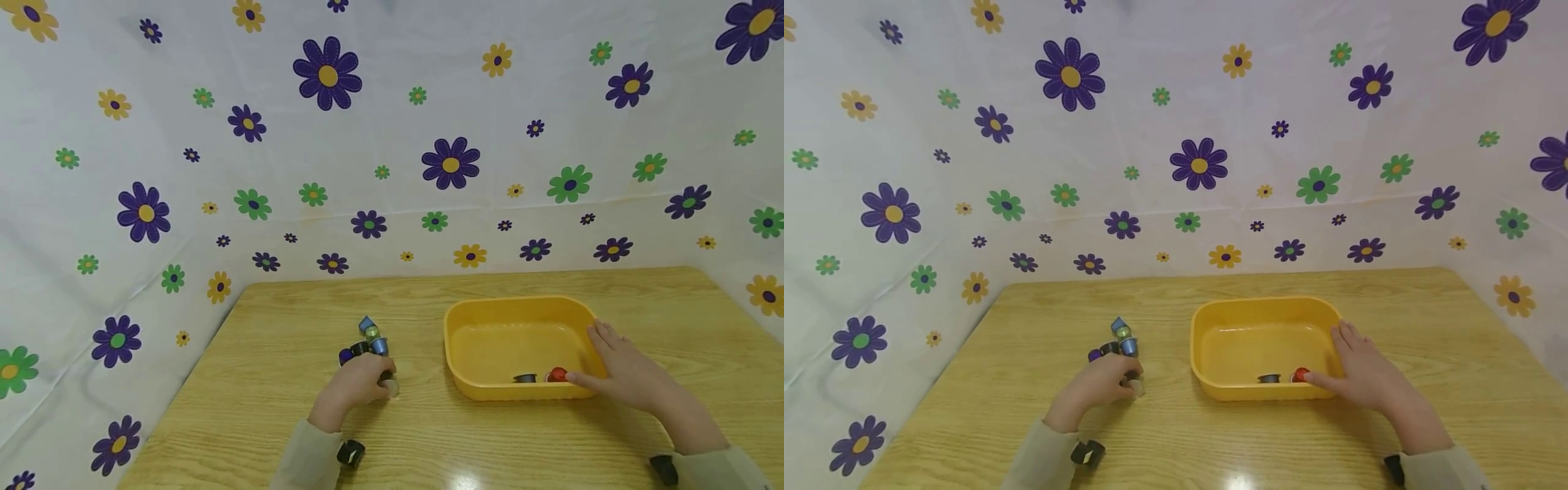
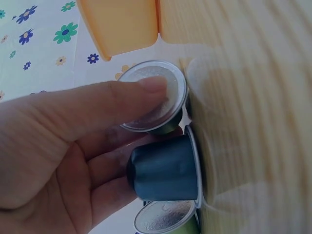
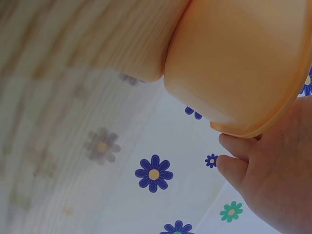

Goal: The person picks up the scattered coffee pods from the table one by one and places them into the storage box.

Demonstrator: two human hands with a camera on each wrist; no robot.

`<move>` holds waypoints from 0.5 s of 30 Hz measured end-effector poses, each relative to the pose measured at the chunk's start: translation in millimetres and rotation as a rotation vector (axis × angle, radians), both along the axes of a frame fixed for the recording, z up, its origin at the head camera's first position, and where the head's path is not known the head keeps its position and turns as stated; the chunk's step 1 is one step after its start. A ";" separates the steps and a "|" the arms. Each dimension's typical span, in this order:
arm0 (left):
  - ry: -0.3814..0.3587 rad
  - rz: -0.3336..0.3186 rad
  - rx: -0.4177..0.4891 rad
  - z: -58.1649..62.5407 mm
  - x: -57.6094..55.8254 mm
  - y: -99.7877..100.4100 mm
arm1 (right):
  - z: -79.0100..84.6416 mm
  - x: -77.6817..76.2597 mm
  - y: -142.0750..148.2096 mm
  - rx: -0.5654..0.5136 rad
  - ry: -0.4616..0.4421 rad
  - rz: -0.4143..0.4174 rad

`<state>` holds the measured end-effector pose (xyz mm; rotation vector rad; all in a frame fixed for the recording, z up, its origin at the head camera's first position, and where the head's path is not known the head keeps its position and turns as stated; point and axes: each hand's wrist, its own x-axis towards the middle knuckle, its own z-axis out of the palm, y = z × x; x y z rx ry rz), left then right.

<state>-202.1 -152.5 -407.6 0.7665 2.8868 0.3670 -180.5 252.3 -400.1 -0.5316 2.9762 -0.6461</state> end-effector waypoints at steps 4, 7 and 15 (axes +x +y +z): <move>0.007 0.000 0.018 0.2 -0.2 0.3 | -0.1 0.2 -0.1 -0.002 -0.002 0.001; 0.022 -0.003 0.035 1.7 -0.3 0.5 | -1.1 0.2 -0.3 -0.002 0.000 0.004; 0.093 0.005 0.056 12.7 1.3 -0.6 | -1.3 -0.1 0.0 0.002 -0.004 0.001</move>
